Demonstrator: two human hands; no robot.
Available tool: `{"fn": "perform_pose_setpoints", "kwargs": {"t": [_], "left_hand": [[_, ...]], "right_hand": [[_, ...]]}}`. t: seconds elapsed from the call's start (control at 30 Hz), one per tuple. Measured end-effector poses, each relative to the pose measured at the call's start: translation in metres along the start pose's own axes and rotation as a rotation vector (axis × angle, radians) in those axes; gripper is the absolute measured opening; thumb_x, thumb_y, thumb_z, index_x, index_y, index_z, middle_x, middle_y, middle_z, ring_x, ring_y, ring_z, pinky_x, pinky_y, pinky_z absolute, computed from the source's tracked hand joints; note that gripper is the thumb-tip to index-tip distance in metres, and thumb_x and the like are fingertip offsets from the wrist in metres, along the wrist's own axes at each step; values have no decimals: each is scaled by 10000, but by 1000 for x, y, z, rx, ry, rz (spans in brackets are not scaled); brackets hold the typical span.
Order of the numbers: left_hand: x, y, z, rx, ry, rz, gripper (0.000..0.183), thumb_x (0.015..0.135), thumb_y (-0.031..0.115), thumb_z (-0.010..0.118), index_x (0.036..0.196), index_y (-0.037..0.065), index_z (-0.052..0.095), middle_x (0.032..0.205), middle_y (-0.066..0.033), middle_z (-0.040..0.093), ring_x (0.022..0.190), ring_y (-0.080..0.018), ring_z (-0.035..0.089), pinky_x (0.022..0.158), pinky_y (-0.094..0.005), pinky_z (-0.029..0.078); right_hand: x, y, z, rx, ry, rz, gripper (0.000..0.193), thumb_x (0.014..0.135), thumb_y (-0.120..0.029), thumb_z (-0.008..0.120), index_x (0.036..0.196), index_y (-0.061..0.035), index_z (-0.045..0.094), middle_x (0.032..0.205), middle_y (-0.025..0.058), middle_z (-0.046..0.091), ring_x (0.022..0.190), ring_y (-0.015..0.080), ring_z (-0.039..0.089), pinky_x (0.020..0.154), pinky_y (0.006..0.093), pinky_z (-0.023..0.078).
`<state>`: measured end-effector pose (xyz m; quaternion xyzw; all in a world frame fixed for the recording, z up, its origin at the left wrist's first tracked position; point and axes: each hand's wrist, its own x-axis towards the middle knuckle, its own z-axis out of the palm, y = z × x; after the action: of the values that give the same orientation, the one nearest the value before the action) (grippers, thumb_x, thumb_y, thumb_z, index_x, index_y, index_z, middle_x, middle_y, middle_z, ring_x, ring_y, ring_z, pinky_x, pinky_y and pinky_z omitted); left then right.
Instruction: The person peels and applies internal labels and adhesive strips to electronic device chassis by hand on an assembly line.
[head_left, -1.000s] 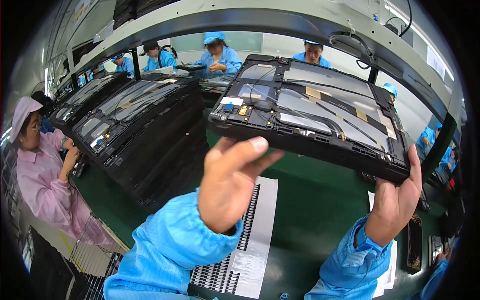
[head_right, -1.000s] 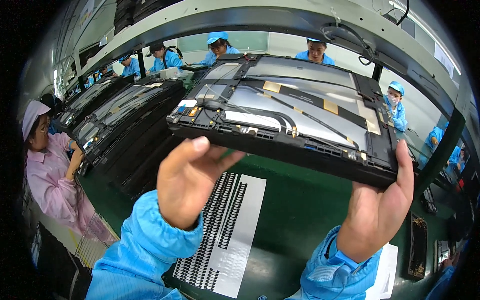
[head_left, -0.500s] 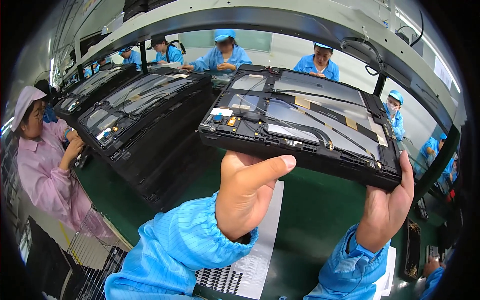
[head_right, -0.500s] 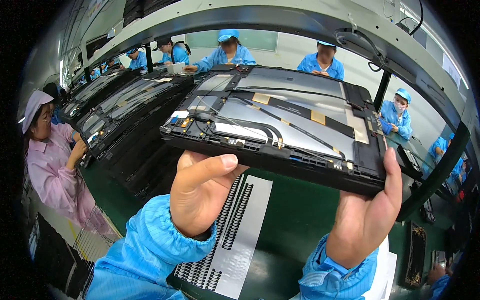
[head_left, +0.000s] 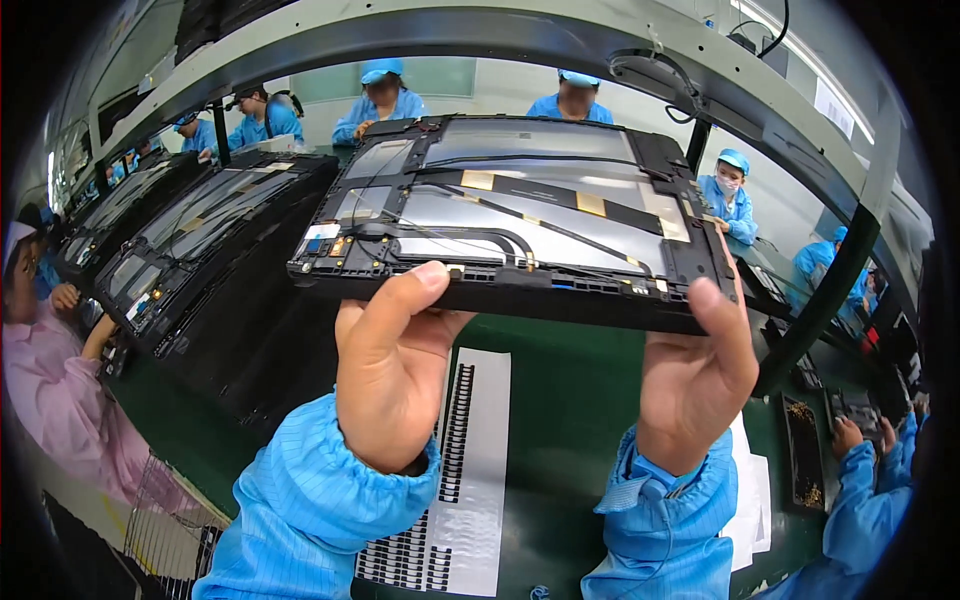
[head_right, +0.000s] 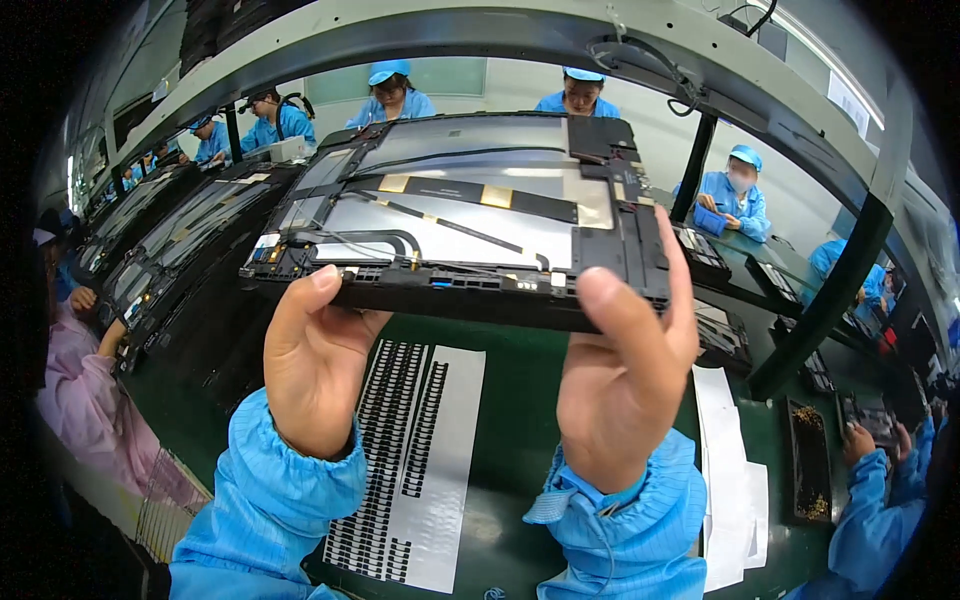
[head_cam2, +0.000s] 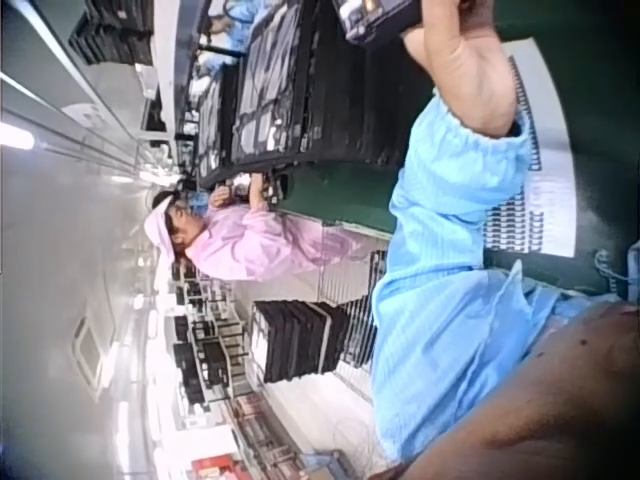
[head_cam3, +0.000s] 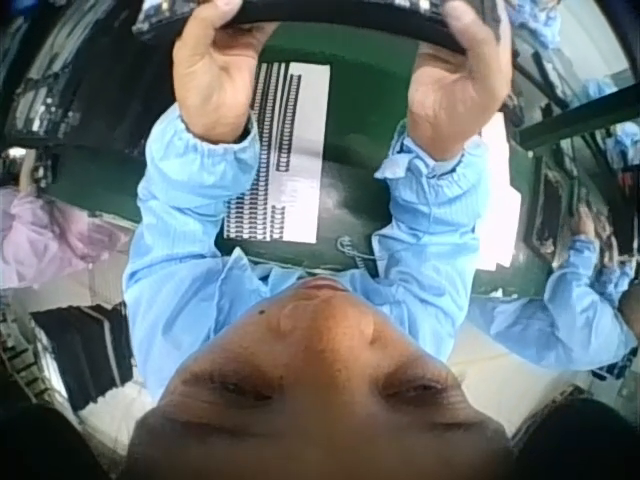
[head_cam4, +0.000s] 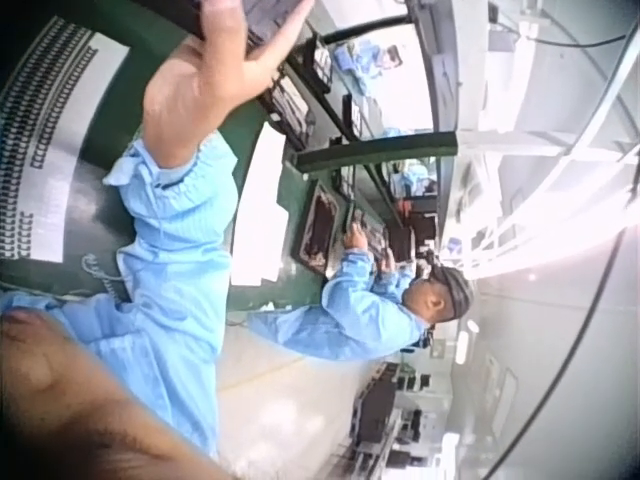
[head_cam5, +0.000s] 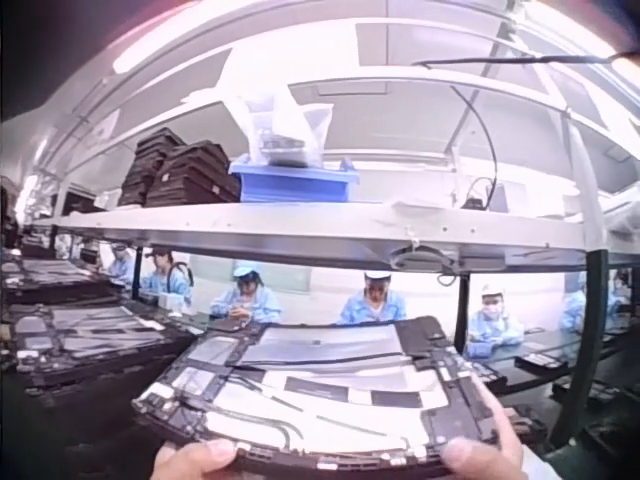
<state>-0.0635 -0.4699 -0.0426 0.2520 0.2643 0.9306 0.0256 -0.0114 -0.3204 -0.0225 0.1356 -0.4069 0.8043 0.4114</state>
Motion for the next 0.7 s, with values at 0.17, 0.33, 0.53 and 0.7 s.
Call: {"fn": "perform_pose_setpoints", "kwargs": {"t": [0.17, 0.33, 0.53, 0.7], "left_hand": [[5, -6, -5, 28, 42, 14, 244, 745, 44, 513, 980, -17, 489, 912, -113, 563, 853, -214, 555, 803, -384, 449], [4, -7, -3, -40, -3, 15, 277, 743, 31, 504, 1010, -27, 456, 928, -130, 547, 856, -230, 553, 774, -381, 463], [-4, 3, 7, 72, -60, 204, 338, 722, -1, 553, 1045, -4, 453, 958, -101, 542, 888, -189, 540, 804, -328, 433], [-19, 39, 19, 240, -148, 344, 373, 706, 18, 624, 1041, -6, 462, 976, -83, 538, 919, -165, 507, 839, -295, 383]], "right_hand": [[1, 0, 0, -68, -25, 38, 697, 597, 5, 592, 1212, 96, 278, 986, 146, 497, 882, 198, 510, 835, 290, 380], [3, 8, 0, -192, -61, 4, 706, 589, 51, 612, 1211, 91, 281, 1011, 130, 492, 881, 182, 511, 810, 272, 397], [6, 12, -4, 23, -104, -20, 576, 680, -53, 583, 1179, 86, 332, 1053, 162, 491, 941, 222, 510, 858, 309, 389], [3, 0, -17, 261, -72, 60, 281, 811, -216, 545, 996, -6, 527, 974, 109, 577, 867, 191, 560, 787, 332, 444]]}}
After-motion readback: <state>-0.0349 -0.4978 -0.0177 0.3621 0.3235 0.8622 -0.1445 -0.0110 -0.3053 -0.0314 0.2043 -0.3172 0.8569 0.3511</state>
